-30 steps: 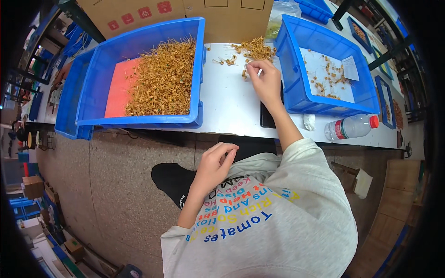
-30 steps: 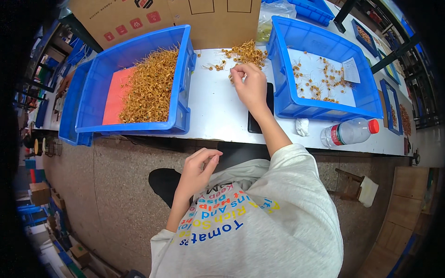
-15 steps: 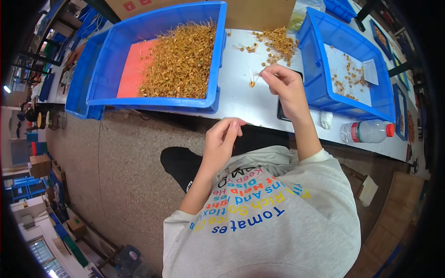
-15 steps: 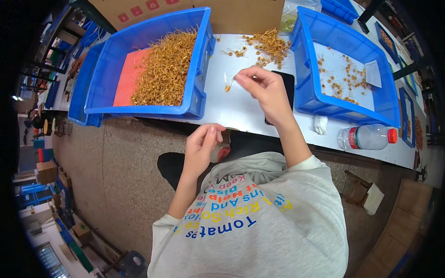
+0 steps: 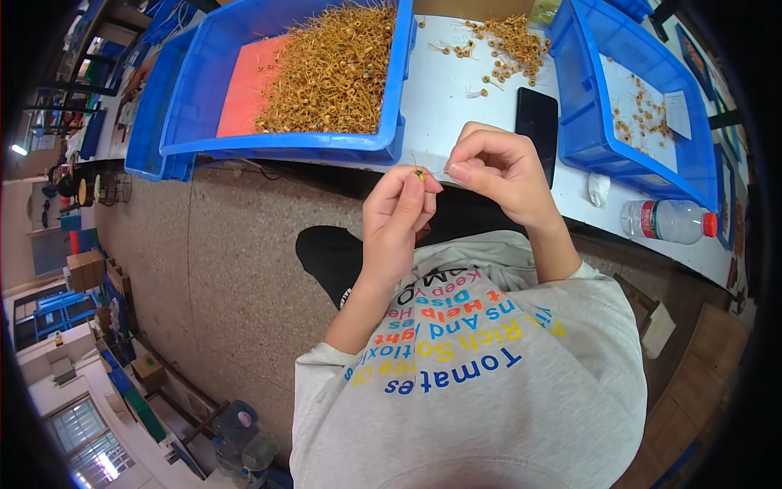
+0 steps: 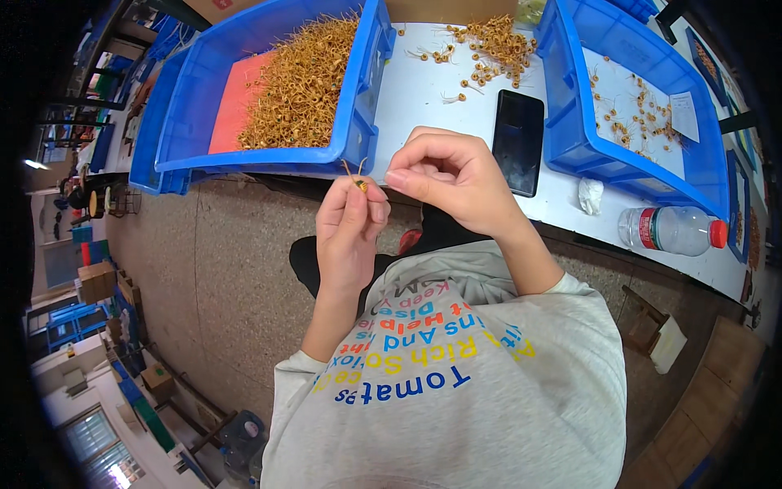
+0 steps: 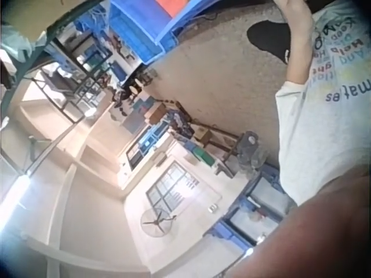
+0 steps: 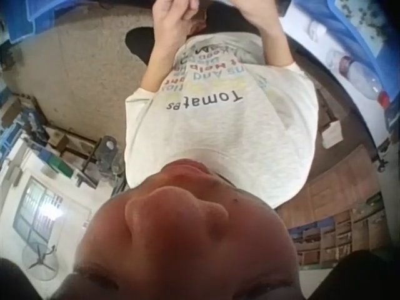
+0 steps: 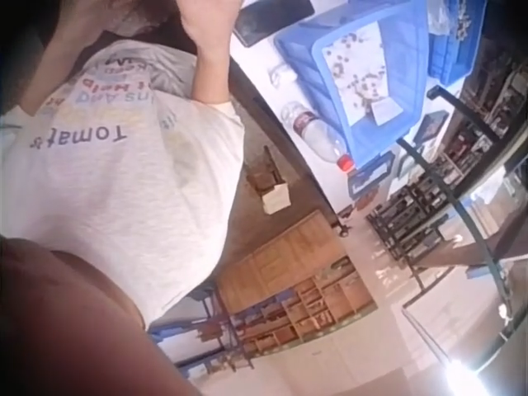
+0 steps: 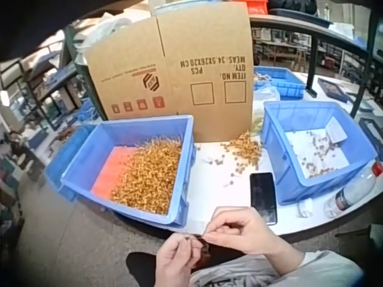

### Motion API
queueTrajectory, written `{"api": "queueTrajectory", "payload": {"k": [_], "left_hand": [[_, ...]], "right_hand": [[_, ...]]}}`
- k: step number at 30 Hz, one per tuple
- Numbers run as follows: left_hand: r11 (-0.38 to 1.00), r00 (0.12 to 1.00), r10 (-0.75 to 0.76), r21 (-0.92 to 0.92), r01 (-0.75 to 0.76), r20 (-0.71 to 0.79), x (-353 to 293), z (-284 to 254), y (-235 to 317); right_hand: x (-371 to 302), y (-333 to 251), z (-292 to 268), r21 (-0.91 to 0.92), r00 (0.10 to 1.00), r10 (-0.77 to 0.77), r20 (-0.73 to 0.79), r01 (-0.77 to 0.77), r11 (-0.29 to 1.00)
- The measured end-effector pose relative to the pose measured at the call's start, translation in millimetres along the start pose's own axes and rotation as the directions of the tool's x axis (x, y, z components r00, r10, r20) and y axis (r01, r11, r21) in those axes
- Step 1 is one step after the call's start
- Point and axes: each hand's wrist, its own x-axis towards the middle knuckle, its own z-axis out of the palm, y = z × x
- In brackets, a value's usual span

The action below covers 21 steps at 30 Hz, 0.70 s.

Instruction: Threading thin wires through small gold-colored components at an assembly workbench.

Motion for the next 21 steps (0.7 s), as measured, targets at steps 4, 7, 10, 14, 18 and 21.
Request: {"api": "queueTrajectory", "payload": {"k": [4, 7, 10, 14, 18, 21], "left_hand": [[0.991, 0.997, 0.063, -0.117, -0.058, 0.047, -4, -4, -3], [0.997, 0.991, 0.076, -0.042, -0.071, 0.11, -7, 4, 2], [0.994, 0.991, 0.09, 0.046, -0.095, 0.104, -9, 6, 6], [0.962, 0.991, 0.133, 0.239, -0.134, 0.019, -9, 5, 10], [0.887, 0.962, 0.273, 0.38, -0.262, 0.026, -6, 5, 7], [0.874, 0.954, 0.3, 0.397, -0.281, 0.016, -5, 7, 4]], "right_hand": [[-2, -9, -1, 0.01, 0.99, 0.1, 0.098, -0.102, 0.995], [-1, -10, 0, -0.066, 0.998, 0.055, 0.044, -0.052, 0.996], [5, -10, 0, -0.148, 1.0, 0.001, 0.0, 0.0, 0.989], [10, -15, 2, -0.231, 0.998, -0.06, -0.029, 0.052, 0.972], [1, -29, 12, -0.385, 0.964, -0.263, 0.04, 0.257, 0.886], [-1, -26, 17, -0.404, 0.954, -0.299, 0.024, 0.283, 0.87]]}}
